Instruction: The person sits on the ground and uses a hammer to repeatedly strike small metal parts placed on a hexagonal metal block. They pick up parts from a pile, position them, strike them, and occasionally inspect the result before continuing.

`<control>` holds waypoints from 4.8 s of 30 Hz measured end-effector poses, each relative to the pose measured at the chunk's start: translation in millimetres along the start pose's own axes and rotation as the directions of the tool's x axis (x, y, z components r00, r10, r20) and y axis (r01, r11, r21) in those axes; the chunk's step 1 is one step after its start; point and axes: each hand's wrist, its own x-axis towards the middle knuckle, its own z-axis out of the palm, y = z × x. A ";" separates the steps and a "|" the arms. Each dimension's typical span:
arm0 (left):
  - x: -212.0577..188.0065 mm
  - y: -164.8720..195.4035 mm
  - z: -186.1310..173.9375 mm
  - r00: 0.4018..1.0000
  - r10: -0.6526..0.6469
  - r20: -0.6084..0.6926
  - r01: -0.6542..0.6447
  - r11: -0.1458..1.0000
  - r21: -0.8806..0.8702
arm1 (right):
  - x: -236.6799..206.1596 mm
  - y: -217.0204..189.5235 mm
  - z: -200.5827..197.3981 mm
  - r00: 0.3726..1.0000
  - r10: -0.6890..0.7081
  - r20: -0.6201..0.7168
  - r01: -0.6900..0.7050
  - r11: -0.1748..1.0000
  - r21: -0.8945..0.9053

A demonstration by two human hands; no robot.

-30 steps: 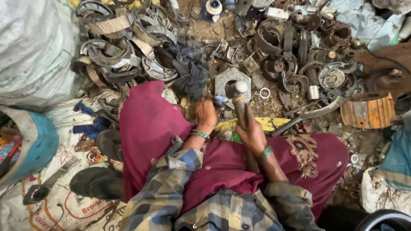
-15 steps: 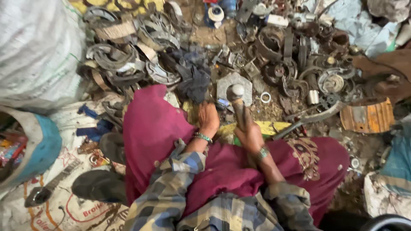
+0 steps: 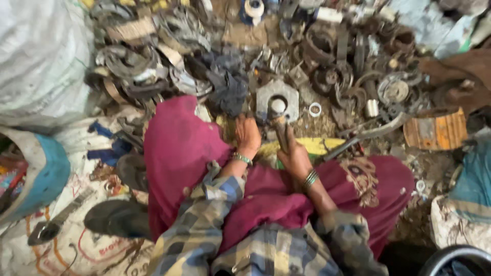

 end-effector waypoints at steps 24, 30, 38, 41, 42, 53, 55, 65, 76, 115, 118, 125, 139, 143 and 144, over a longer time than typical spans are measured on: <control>0.6 -5.6 -4.0 0.997 -0.010 0.081 0.015 0.998 -0.057 | -31.5 -1.2 -32.3 0.956 0.287 -0.064 -0.267 0.939 0.217; -0.2 -6.1 -12.5 0.987 0.065 0.145 -0.064 0.998 -0.010 | -54.1 -13.2 -52.4 0.959 0.014 -0.283 0.026 0.990 0.137; 0.6 -11.3 -4.9 0.999 0.038 0.031 -0.038 0.999 -0.005 | -23.7 25.4 20.4 0.962 -0.179 -0.205 0.189 0.981 0.032; 3.2 -10.7 -8.8 0.993 -0.015 0.114 0.018 0.999 -0.028 | -26.5 22.9 4.6 0.955 0.293 -0.044 -0.272 0.924 0.270; 5.5 -10.3 -8.2 0.988 -0.029 0.152 0.035 0.999 -0.036 | -29.6 17.9 -4.9 0.939 0.338 -0.058 -0.300 0.892 0.339; 6.3 -21.8 -1.7 0.986 -0.029 0.167 0.039 0.997 -0.059 | -42.8 -25.5 -63.6 0.956 0.087 -0.280 -0.020 0.972 0.234; 12.1 -23.9 -3.9 0.973 -0.061 0.225 0.083 0.992 -0.092 | -32.2 -13.6 -40.6 0.959 0.099 -0.264 0.020 0.910 0.415; 24.9 -20.1 -31.6 0.941 0.012 0.339 0.008 0.998 -0.057 | -60.0 105.7 6.8 0.734 0.651 0.195 -0.406 0.189 0.894; 35.6 -7.9 -50.1 0.893 0.190 0.408 -0.015 0.918 -0.395 | -26.1 37.5 -49.8 0.939 0.141 -0.315 -0.078 0.976 0.202; 21.1 47.3 -58.1 0.714 0.544 0.440 0.055 0.583 -0.810 | 20.2 29.0 -32.9 0.975 0.100 -0.199 -0.003 0.899 0.438; 20.6 48.3 -59.7 0.720 0.549 0.424 0.088 0.534 -0.841 | 19.2 30.3 -36.2 0.980 0.094 -0.173 -0.007 0.894 0.449; 21.9 55.7 -68.0 0.746 0.608 0.270 -0.219 0.608 -0.763 | 21.7 36.4 -33.0 0.975 0.221 -0.024 -0.128 0.645 0.753; 19.3 58.3 -69.7 0.745 0.613 0.262 -0.240 0.614 -0.752 | 17.9 27.5 -40.5 0.988 0.135 -0.079 -0.031 0.667 0.745; 18.3 60.6 -71.2 0.776 0.599 0.199 -0.315 0.640 -0.701 | 14.6 37.7 -32.4 0.988 0.154 -0.027 -0.076 0.629 0.773; 17.9 61.5 -72.1 0.789 0.588 0.177 -0.336 0.655 -0.677 | 14.1 41.6 -28.0 0.981 0.192 0.018 -0.111 0.487 0.867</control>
